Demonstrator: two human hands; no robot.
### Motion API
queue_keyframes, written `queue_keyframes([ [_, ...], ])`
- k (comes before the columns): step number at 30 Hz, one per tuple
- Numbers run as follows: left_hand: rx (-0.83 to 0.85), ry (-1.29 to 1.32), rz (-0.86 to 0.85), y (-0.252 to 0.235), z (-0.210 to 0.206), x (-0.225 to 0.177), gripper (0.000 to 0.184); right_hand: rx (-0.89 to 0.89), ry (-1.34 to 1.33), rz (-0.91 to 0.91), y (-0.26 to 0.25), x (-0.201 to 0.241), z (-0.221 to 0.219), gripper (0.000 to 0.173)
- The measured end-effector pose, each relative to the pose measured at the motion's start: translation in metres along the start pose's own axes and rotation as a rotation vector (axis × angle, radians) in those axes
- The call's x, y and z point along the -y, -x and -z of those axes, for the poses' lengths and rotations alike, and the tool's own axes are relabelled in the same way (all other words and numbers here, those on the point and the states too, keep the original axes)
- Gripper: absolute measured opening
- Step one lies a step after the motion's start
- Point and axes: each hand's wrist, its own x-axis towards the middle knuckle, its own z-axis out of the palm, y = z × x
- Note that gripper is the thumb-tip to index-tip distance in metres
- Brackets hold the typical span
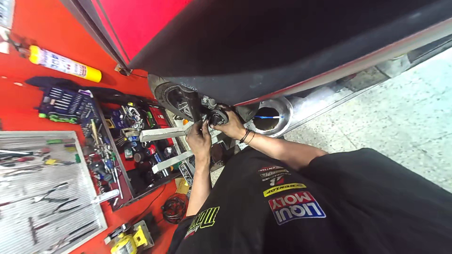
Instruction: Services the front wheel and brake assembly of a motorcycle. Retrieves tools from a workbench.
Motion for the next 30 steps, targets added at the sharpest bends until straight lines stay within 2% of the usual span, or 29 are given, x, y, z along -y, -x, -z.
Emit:
queue_keyframes([
  [3,-0.079,-0.180,-0.156,0.005,0.000,0.000,0.018,0.002,-0.001,0.004,0.001,-0.002,-0.001,0.085],
  [5,-0.120,-0.145,-0.161,0.007,-0.002,0.000,0.020,0.007,0.014,0.009,0.001,-0.003,-0.001,0.085],
  [8,-0.042,-0.025,0.086,0.005,0.002,-0.003,0.035,0.015,0.025,-0.011,0.001,0.000,0.001,0.083],
  [10,0.087,0.081,0.212,0.001,0.010,-0.004,0.031,0.018,0.016,-0.013,0.002,0.000,0.001,0.084],
  [11,0.125,0.112,0.207,-0.001,0.011,-0.004,0.030,0.009,0.006,-0.008,0.001,-0.001,0.000,0.084],
  [17,-0.009,-0.141,-0.152,-0.002,0.008,-0.004,0.016,-0.010,0.009,0.014,0.000,-0.003,-0.001,0.086],
  [18,-0.028,-0.126,-0.166,0.000,0.007,-0.003,0.017,-0.009,0.006,0.015,0.001,-0.003,-0.001,0.086],
  [20,-0.029,-0.050,-0.080,0.004,0.005,-0.004,0.025,-0.003,0.007,0.014,0.002,-0.002,-0.001,0.085],
  [22,0.053,-0.022,0.061,0.002,0.006,-0.005,0.032,0.004,0.017,0.014,0.000,-0.002,0.000,0.085],
  [23,0.089,-0.030,0.079,0.002,0.006,-0.005,0.032,0.000,0.013,0.023,0.000,-0.004,0.000,0.084],
  [25,0.106,-0.086,0.011,0.001,0.007,-0.003,0.028,0.001,-0.008,0.021,0.000,-0.004,-0.001,0.085],
  [28,-0.008,-0.230,-0.177,0.003,0.003,0.003,0.022,0.002,-0.034,0.020,0.001,-0.003,-0.002,0.084],
  [30,-0.027,-0.242,-0.169,0.005,0.004,0.004,0.025,0.004,-0.015,0.021,0.001,-0.002,-0.001,0.084],
])
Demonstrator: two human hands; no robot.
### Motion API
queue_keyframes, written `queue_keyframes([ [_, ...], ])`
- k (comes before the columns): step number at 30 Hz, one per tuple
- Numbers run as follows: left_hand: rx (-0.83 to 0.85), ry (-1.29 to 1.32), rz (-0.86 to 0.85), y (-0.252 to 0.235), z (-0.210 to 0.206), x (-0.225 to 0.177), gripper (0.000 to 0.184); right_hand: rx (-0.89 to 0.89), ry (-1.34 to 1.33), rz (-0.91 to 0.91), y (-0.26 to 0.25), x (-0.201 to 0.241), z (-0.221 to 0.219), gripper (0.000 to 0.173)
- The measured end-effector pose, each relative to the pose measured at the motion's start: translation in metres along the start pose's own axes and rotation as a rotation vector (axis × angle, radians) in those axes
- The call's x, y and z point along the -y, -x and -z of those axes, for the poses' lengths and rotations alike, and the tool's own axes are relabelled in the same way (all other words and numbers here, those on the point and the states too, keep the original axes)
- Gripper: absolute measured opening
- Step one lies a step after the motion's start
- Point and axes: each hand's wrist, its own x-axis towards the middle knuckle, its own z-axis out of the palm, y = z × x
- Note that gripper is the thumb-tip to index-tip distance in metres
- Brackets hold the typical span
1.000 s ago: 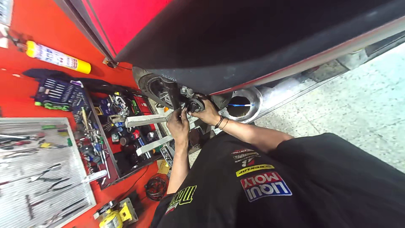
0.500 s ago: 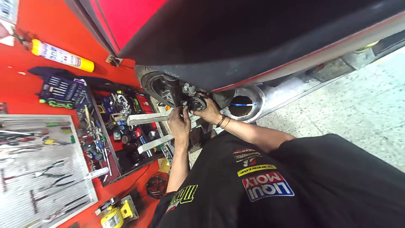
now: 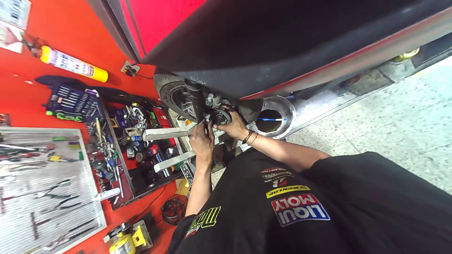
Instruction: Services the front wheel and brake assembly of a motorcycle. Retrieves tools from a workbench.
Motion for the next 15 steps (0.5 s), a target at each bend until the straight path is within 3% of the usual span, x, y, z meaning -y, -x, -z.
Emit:
queue_keyframes([
  [4,0.219,0.152,0.170,-0.007,0.008,-0.001,0.037,-0.006,-0.023,0.027,0.001,0.000,0.001,0.082],
  [11,0.199,-0.220,-0.012,-0.014,0.014,-0.010,0.022,0.005,0.031,-0.040,0.001,0.006,0.001,0.085],
  [15,0.327,-0.231,0.028,-0.019,0.023,-0.009,0.033,0.003,0.033,-0.026,0.002,0.004,0.001,0.084],
])
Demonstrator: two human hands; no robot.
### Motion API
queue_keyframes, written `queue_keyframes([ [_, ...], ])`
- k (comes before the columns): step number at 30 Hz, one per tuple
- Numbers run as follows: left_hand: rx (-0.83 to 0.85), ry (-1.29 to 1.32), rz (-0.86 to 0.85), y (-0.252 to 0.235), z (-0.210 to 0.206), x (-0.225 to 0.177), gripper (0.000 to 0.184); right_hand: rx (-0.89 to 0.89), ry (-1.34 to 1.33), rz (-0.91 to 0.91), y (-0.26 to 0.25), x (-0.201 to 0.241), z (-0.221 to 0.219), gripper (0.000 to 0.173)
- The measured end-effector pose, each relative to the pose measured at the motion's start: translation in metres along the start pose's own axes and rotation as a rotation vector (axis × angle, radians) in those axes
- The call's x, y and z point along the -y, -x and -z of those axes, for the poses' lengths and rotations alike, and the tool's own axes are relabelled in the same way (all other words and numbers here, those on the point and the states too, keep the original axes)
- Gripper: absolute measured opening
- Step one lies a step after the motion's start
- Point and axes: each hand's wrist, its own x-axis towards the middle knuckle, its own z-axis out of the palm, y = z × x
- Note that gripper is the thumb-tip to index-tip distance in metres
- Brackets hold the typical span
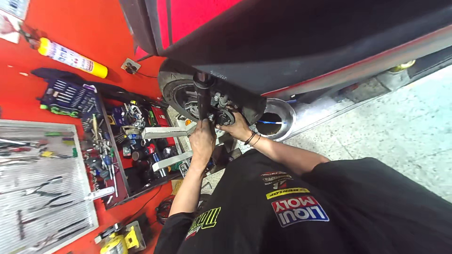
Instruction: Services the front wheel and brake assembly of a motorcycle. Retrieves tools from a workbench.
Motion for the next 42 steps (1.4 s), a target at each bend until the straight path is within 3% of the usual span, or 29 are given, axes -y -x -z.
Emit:
queue_keyframes([
  [2,0.144,0.154,0.060,-0.006,0.007,0.005,0.048,-0.008,-0.004,0.008,0.000,-0.002,0.000,0.085],
  [5,0.222,0.260,0.056,-0.012,0.007,0.005,0.053,-0.020,0.002,0.009,0.001,-0.003,-0.001,0.084],
  [11,0.255,-0.099,0.052,-0.009,0.027,-0.022,0.026,-0.031,0.032,0.034,-0.002,-0.006,-0.003,0.078],
  [15,0.280,-0.054,-0.027,-0.008,0.030,-0.013,0.026,-0.052,0.014,0.062,0.000,-0.009,-0.006,0.075],
  [18,0.119,0.412,0.154,0.009,0.007,0.029,0.036,-0.012,-0.007,0.124,0.002,-0.014,0.001,0.076],
  [20,0.082,0.934,0.491,0.036,-0.018,0.051,0.033,0.004,-0.025,0.121,0.000,-0.013,0.005,0.069],
  [23,0.265,1.692,0.990,0.097,-0.052,0.059,0.028,0.006,-0.033,0.053,0.006,-0.013,0.007,0.061],
  [26,0.322,2.018,1.016,0.140,-0.051,0.045,0.033,-0.015,0.024,0.075,0.007,-0.010,0.002,0.076],
  [28,0.217,2.177,0.916,0.156,-0.043,0.038,0.031,0.013,0.044,0.071,0.011,-0.011,-0.001,0.096],
  [30,0.100,2.295,0.791,0.160,-0.042,0.040,0.031,0.025,0.076,0.071,0.008,-0.011,-0.004,0.101],
  [35,-0.032,2.357,0.862,0.154,-0.050,0.028,0.021,0.000,0.201,0.094,0.004,-0.007,-0.004,0.095],
  [40,0.060,1.877,0.966,0.125,-0.062,0.021,0.037,0.059,0.422,0.039,0.007,-0.007,0.012,0.087],
  [42,0.021,1.787,0.937,0.105,-0.069,0.022,0.040,0.076,0.459,0.052,0.010,-0.004,0.014,0.082],
])
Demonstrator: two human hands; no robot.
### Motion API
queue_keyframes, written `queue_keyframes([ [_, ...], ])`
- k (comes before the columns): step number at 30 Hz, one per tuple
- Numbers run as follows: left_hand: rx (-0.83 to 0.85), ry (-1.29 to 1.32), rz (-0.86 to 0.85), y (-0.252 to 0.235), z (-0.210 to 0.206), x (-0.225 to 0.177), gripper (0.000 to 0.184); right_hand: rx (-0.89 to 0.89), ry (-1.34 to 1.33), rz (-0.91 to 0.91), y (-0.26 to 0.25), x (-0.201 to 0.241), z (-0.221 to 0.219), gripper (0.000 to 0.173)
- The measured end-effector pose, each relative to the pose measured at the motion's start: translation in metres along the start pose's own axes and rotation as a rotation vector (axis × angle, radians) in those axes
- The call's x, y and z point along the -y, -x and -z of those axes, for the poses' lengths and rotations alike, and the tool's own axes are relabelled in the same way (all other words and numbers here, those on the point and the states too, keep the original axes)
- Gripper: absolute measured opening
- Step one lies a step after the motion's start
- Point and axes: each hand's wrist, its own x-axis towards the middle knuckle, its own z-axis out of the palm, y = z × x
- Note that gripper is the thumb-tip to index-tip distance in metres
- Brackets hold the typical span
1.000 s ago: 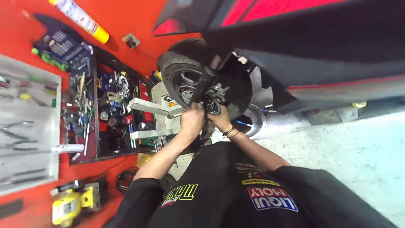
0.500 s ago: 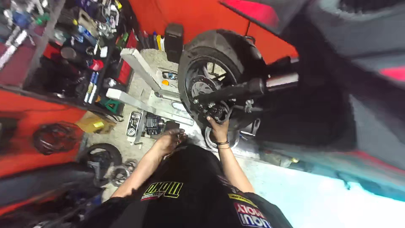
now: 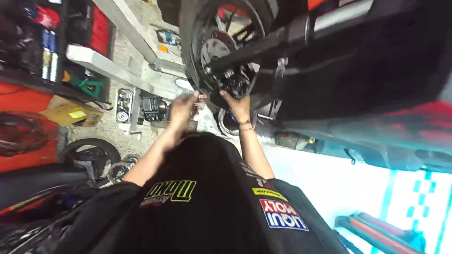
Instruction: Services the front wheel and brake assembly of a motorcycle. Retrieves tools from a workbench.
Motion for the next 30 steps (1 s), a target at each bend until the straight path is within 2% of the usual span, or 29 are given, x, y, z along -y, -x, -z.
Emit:
queue_keyframes([
  [3,-0.055,0.061,-0.152,-0.025,-0.019,-0.003,0.036,0.023,0.054,0.050,-0.007,-0.003,0.004,0.086],
  [6,-0.053,0.147,-0.265,-0.038,-0.035,-0.005,0.028,0.040,0.126,0.113,-0.013,-0.001,0.008,0.080],
  [11,-0.105,0.104,-0.278,-0.035,-0.048,0.006,0.026,0.071,0.268,0.097,-0.013,0.007,0.015,0.074],
  [18,-0.186,0.039,-0.328,-0.044,-0.056,0.008,0.023,0.098,0.262,0.118,-0.013,0.005,0.017,0.067],
  [21,-0.220,-0.078,-0.374,-0.046,-0.056,0.007,0.022,0.108,0.258,0.110,-0.015,0.005,0.017,0.068],
  [26,-0.267,-0.520,-0.562,-0.041,-0.057,0.003,0.019,0.084,0.236,0.107,-0.015,0.001,0.013,0.072],
  [30,-0.257,-0.539,-0.554,-0.049,-0.065,0.001,0.018,0.095,0.196,0.103,-0.015,0.000,0.013,0.073],
])
